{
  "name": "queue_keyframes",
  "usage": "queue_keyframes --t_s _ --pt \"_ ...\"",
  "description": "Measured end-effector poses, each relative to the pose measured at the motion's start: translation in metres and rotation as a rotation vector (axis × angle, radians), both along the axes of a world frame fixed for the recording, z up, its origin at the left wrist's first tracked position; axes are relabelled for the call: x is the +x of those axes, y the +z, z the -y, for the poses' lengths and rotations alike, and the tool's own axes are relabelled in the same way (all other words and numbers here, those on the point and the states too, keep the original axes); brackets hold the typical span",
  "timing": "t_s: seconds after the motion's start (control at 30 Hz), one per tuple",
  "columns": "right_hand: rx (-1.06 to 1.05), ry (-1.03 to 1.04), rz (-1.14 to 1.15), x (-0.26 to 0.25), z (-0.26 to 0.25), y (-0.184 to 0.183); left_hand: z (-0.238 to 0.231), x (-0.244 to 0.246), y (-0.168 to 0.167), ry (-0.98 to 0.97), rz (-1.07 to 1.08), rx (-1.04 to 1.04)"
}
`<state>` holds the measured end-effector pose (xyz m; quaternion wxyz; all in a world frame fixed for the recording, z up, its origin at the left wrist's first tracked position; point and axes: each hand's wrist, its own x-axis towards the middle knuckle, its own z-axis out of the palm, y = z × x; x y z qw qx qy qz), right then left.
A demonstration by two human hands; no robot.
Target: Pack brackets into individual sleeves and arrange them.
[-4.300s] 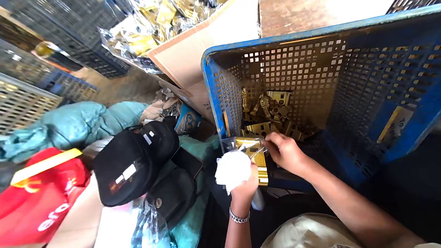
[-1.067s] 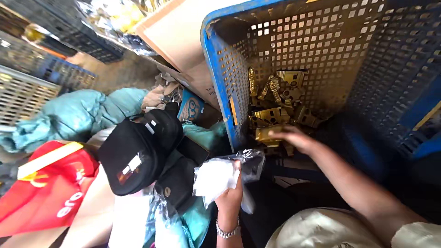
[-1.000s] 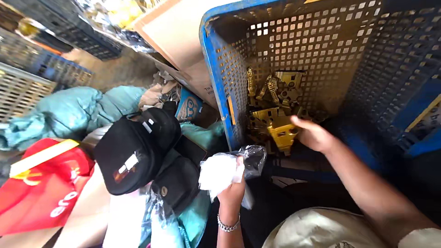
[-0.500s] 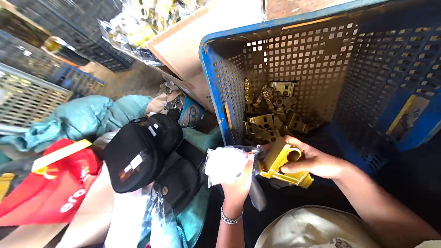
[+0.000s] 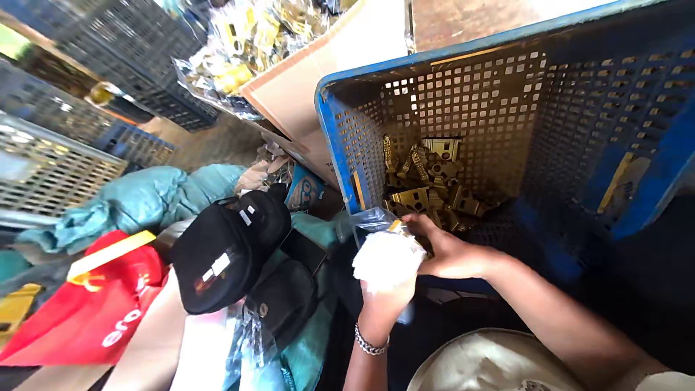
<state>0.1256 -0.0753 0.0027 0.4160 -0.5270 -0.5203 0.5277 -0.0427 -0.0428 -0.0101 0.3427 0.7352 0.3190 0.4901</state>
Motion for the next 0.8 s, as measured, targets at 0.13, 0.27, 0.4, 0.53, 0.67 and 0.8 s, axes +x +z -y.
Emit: queue_keyframes --t_s 0.13,0.27,0.4,0.53,0.67,0.8 --pt "0.201 -0.243 -0.159 0.002 0.006 0.001 0.002 0.002 0.002 0.222 -0.034 0.150" --pt "0.348 -0.321 -0.028 0.002 0.003 -0.014 0.030 0.005 0.016 -0.116 -0.189 -0.039" --pt "0.217 -0.167 -0.169 0.012 0.011 -0.012 0.025 0.003 0.021 -0.424 0.060 -0.254" --pt "-0.020 0.061 -0.576 0.006 0.020 -0.014 0.023 -0.005 0.024 -0.710 0.291 -0.476" --pt "0.096 -0.169 -0.141 0.012 0.017 -0.016 0.017 -0.017 0.016 -0.421 0.221 -0.420" --pt "-0.194 0.368 0.582 0.058 0.002 0.036 0.003 -0.039 0.020 -0.139 0.402 -0.706"
